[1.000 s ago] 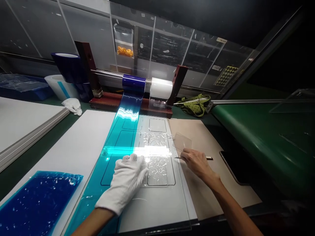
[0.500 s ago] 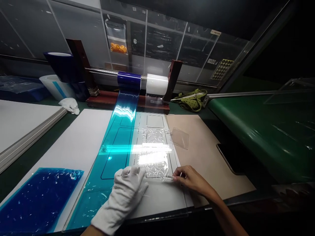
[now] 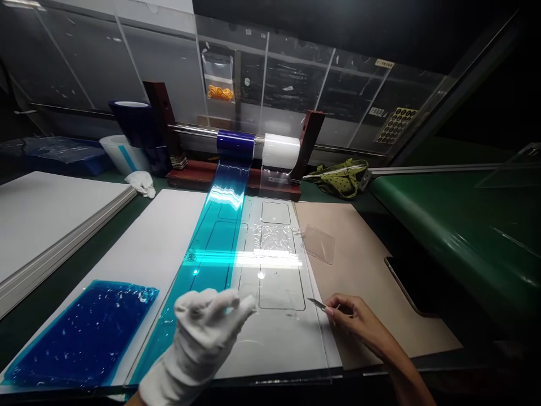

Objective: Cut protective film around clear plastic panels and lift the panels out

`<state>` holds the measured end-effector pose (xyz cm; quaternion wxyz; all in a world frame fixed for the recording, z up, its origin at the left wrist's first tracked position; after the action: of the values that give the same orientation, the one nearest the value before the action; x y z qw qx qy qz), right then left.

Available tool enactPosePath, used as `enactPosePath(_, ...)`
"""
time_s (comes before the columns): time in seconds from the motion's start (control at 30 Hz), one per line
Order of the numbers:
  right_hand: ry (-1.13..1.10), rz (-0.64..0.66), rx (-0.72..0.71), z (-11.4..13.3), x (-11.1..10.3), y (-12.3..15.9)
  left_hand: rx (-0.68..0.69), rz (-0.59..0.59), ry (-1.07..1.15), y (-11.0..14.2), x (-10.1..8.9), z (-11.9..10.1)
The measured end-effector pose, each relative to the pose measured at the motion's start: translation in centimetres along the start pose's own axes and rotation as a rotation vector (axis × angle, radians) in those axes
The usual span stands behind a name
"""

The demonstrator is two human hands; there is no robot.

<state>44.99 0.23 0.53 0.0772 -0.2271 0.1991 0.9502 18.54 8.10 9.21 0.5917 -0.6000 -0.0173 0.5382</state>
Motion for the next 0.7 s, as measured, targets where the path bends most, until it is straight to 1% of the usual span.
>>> enactPosePath(0.07,-0.009,-0.019,0.028,-0.6,-0.2,0.6,0.007,0.016,0.040,-1.5,-0.7,2.8)
enactPosePath(0.1,-0.012,-0.022,0.037,-0.8,-0.2,0.8,0.001,0.019,0.086,-2.4,-1.1,4.7)
enactPosePath(0.13,-0.014,-0.024,0.043,-0.9,0.0,1.0,-0.065,0.077,0.238,-3.4,-0.9,7.1)
enactPosePath(0.17,-0.013,-0.020,0.046,-1.0,0.3,1.2,-0.180,0.178,0.345,-4.1,-0.3,9.7)
enactPosePath(0.2,-0.012,-0.014,0.045,-1.1,0.6,1.3,-0.203,0.250,0.383,-4.8,0.0,11.5)
enactPosePath(0.23,-0.010,-0.012,0.040,-1.0,1.0,1.3,-0.225,0.325,0.441,-5.4,0.5,13.1)
enactPosePath(0.27,-0.008,-0.003,0.033,-0.9,1.5,1.4,-0.267,0.447,0.507,-5.5,1.4,14.3)
enactPosePath(0.3,-0.005,0.004,0.028,-0.7,2.0,1.4,-0.288,0.563,0.558,-5.3,2.4,15.1)
enactPosePath(0.37,-0.001,0.022,0.032,-0.5,2.9,1.4,-0.326,0.787,0.649,-4.2,4.5,15.7)
enactPosePath(0.43,0.012,0.063,0.057,-0.6,3.8,1.4,-0.328,0.922,0.687,-3.0,6.3,15.7)
enactPosePath(0.47,0.022,0.084,0.068,-0.6,4.2,1.4,-0.328,0.957,0.694,-2.4,7.1,15.6)
enactPosePath(0.57,0.050,0.138,0.063,-0.6,5.2,1.5,-0.323,1.015,0.696,-1.2,9.3,15.4)
enactPosePath(0.7,0.104,0.150,0.028,0.3,5.6,1.8,-0.325,1.058,0.662,-0.5,11.4,15.5)
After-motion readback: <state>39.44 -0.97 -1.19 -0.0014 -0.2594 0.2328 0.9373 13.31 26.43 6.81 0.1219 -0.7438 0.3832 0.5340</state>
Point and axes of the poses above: each hand's wrist, its own y-axis away from the middle knuckle, its own x-axis out of the palm, z = x × y, the point moved 8 cm from there along -y, towards the middle knuckle, and after that the axes turned 2 degrees about x, right-handed, at the moved point
